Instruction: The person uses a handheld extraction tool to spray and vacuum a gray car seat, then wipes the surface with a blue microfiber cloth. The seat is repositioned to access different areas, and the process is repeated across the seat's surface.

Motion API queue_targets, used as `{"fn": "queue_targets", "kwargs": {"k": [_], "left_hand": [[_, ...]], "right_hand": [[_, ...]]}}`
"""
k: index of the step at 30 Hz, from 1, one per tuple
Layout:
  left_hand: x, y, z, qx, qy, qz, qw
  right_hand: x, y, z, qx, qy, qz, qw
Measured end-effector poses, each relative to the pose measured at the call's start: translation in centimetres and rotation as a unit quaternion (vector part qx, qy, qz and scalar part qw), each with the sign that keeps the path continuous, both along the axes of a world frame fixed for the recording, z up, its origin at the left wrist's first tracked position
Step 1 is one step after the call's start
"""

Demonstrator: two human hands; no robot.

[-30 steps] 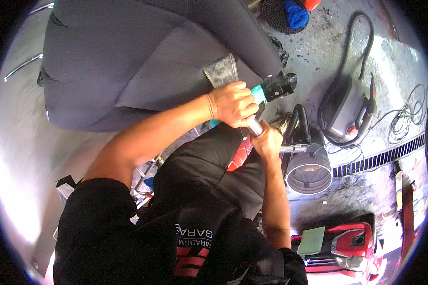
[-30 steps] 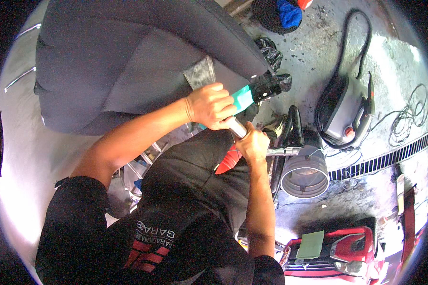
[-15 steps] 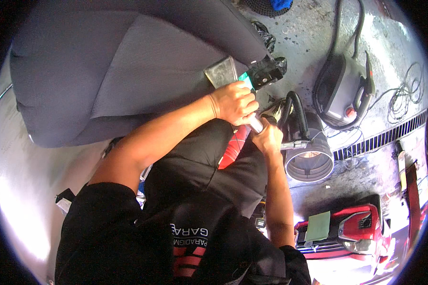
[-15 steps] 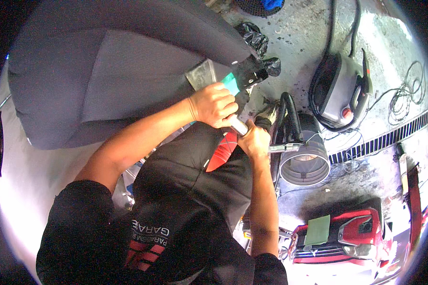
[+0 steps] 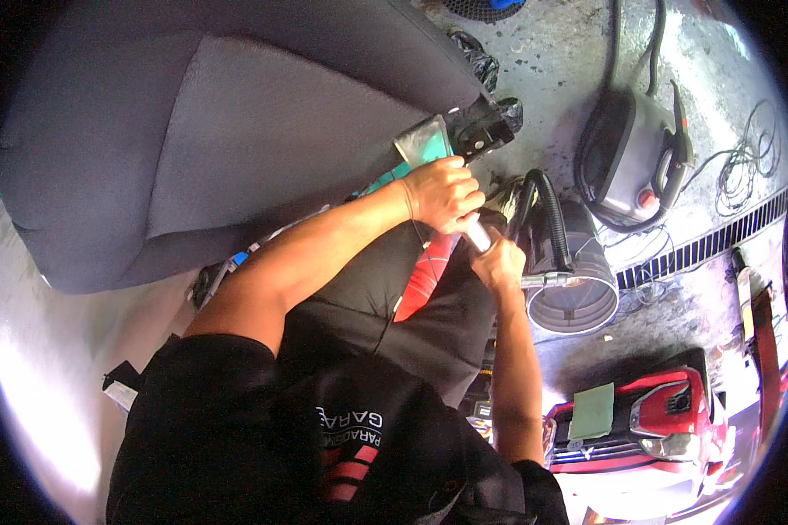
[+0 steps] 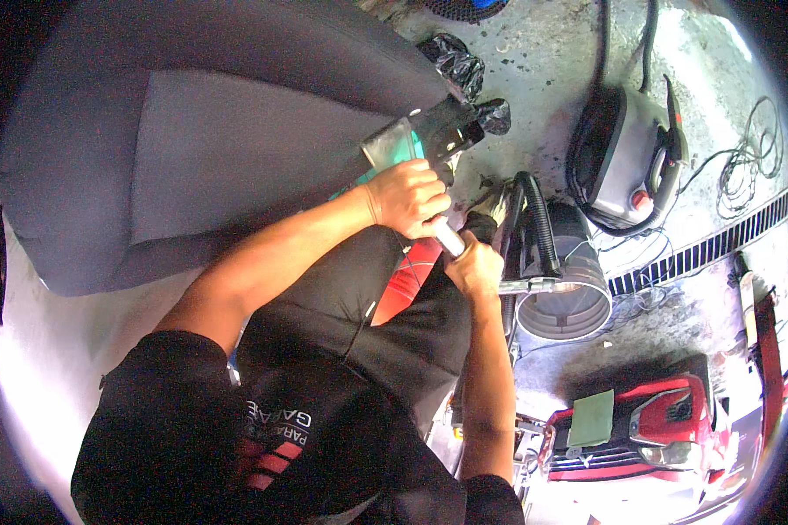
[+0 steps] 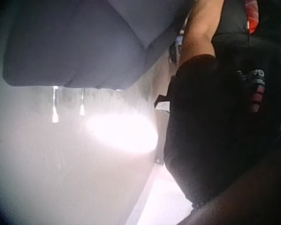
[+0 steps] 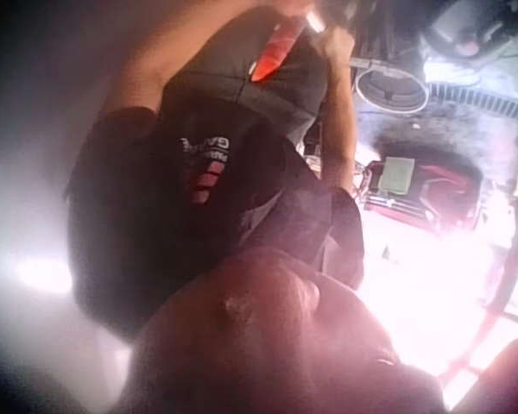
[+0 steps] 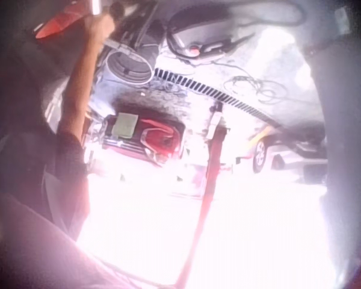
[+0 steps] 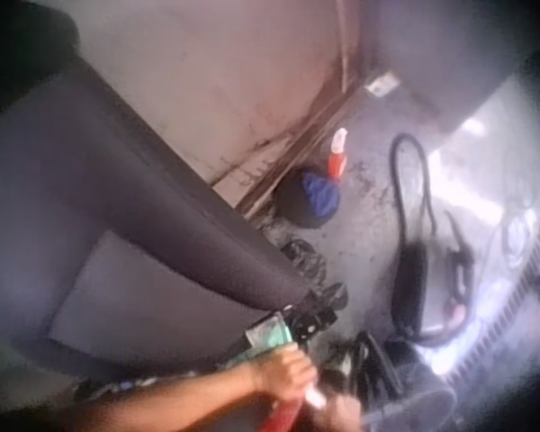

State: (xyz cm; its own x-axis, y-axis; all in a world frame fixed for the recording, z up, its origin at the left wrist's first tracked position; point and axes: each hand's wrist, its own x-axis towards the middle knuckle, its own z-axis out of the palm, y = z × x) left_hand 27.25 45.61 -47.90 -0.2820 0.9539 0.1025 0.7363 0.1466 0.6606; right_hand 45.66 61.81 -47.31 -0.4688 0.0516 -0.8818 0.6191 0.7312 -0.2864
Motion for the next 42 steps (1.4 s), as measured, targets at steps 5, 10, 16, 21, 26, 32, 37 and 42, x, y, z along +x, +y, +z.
{"fn": "queue_targets", "kwargs": {"k": [5, 10, 16, 21, 26, 32, 37, 42], "left_hand": [[0.6, -0.2, -0.9, -0.002, -0.026, -0.008, 1.0], [-0.2, 1.7, 5.2, 0.02, -0.108, 0.005, 0.994], [-5.9, -1.3, 25.7, -0.04, 0.03, 0.009, 0.999], [-15.3, -7.0, 41.1, -0.146, 0.182, 0.026, 0.972], [-20.8, -10.3, 44.3, -0.163, 0.226, 0.06, 0.959], [-18.6, -12.5, 38.1, -0.125, 0.177, 0.086, 0.972], [-15.2, -10.2, 30.4, -0.109, 0.116, 0.079, 0.984], [-12.5, -8.7, 24.7, -0.084, 0.077, 0.101, 0.988]], "right_hand": [[0.6, 0.3, 2.1, 0.009, 0.022, -0.004, 1.0], [1.4, 1.6, 11.5, 0.058, 0.026, 0.01, 0.998], [-4.0, -0.9, 22.0, -0.077, 0.199, -0.034, 0.976], [-14.8, -8.5, 27.0, -0.163, 0.405, -0.035, 0.899], [-21.2, -13.3, 29.2, -0.155, 0.35, -0.018, 0.924], [-19.8, -14.4, 25.5, -0.151, 0.301, -0.044, 0.941], [-15.8, -11.5, 21.7, -0.1, 0.203, -0.007, 0.974], [-13.2, -9.0, 17.5, -0.075, 0.183, 0.003, 0.98]]}}
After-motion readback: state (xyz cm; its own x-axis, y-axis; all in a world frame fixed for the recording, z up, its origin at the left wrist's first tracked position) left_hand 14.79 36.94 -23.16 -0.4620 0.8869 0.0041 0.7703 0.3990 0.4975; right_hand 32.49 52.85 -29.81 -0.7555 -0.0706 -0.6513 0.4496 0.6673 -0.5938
